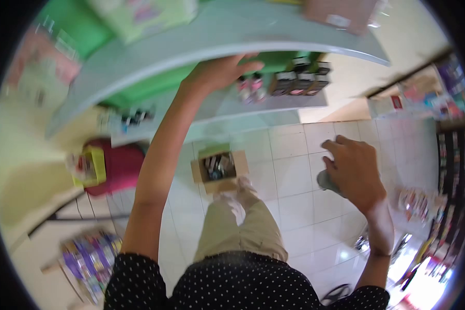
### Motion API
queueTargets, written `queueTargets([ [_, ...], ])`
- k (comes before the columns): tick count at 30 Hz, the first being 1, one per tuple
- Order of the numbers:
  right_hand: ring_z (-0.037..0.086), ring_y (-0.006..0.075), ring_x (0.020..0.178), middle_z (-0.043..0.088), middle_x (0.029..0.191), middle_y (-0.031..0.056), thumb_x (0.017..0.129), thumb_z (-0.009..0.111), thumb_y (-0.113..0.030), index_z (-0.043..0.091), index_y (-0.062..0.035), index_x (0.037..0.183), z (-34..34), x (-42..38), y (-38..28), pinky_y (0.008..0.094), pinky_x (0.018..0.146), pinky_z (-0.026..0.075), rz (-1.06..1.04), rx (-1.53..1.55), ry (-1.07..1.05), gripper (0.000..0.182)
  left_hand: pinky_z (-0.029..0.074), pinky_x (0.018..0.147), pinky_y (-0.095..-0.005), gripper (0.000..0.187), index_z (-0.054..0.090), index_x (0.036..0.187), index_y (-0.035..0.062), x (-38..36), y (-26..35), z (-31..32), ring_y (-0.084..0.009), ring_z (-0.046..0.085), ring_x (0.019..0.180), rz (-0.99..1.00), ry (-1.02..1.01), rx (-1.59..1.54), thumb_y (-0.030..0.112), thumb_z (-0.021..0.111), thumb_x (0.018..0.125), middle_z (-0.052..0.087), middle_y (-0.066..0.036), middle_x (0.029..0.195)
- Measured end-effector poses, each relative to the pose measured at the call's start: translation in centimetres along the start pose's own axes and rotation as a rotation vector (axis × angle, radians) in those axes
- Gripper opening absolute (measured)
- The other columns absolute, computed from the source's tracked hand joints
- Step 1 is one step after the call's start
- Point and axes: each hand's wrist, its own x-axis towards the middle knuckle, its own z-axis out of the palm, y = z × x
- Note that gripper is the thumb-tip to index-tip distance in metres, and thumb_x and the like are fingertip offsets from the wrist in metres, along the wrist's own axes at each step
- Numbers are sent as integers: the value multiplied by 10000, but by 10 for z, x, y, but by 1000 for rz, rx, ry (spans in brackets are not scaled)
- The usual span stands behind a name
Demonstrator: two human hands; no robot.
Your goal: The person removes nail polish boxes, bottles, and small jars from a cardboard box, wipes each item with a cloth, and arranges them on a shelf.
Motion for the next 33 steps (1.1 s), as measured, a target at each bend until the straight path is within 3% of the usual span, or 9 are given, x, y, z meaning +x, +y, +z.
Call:
queueTargets([
  [4, 538, 195, 569, 551, 647, 61, 729, 604, -154, 618, -73, 849, 13, 4, -16, 288, 554, 422, 81, 281, -49, 145, 451, 698, -347, 301, 574, 955, 25, -77, 15, -11, -292, 592, 764, 27, 370, -126, 283, 551, 800, 617, -140, 857],
  [5, 538, 195, 569, 551, 647, 61, 729, 604, -154, 618, -73, 849, 24, 7, -21, 288, 554, 422, 20, 266, -79, 145, 451, 696, -347, 290, 577, 963, 32, -111, 20, -4, -294, 589, 775, -156, 369, -236, 272, 543, 804, 614, -143, 862],
  [13, 537, 121, 591, 569, 758, 58, 824, 505, -324, 542, -28, 981, 236, 33, -90, 213, 494, 450, 738, 2104, -1179, 337, 424, 655, -400, 212, 540, 878, 41, -345, -2, 136, -321, 558, 736, -1037, 436, -488, 239, 504, 810, 583, -149, 765],
  [15, 542, 129, 598, 573, 801, 53, 834, 483, -303, 543, -18, 1001, 309, 52, -97, 224, 501, 464, 750, 1858, -1397, 335, 432, 660, -376, 212, 553, 890, 24, -379, -8, 162, -292, 570, 757, -1163, 466, -466, 216, 519, 808, 588, -153, 786],
  [19, 566, 122, 590, 618, 747, 53, 773, 534, -211, 637, -15, 856, 432, 86, -117, 251, 534, 468, 419, 996, -1256, 237, 441, 679, -342, 226, 574, 933, 9, -414, -24, 214, -264, 589, 797, -1361, 532, -654, 196, 525, 816, 605, -161, 863],
  [23, 602, 322, 655, 604, 678, 170, 714, 530, -256, 643, -45, 657, 573, 141, -148, 377, 593, 480, -270, 136, -914, 246, 449, 699, -338, 229, 570, 935, -2, -450, -56, 299, -265, 594, 822, -1440, 576, -694, 194, 512, 831, 607, -161, 886],
  [27, 569, 396, 777, 587, 779, 223, 735, 495, -302, 635, -44, 746, 715, 173, -167, 448, 698, 451, -101, 342, -809, 294, 455, 735, -326, 215, 546, 967, -23, -470, -86, 352, -258, 594, 866, -1541, 703, -822, 143, 513, 835, 610, -158, 906],
  [29, 542, 412, 868, 580, 875, 238, 746, 492, -342, 607, -52, 906, 743, 181, -207, 448, 775, 427, 227, 227, -776, 351, 454, 747, -320, 209, 532, 995, -18, -481, -93, 375, -245, 594, 871, -1596, 719, -916, 105, 519, 827, 610, -153, 910],
  [33, 495, 399, 990, 547, 1023, 231, 751, 491, -437, 543, -84, 1061, 842, 173, -207, 436, 836, 406, 37, 182, -592, 473, 449, 766, -301, 218, 519, 1024, -12, -491, -110, 382, -217, 593, 871, -1735, 654, -999, 64, 507, 820, 610, -136, 903],
])
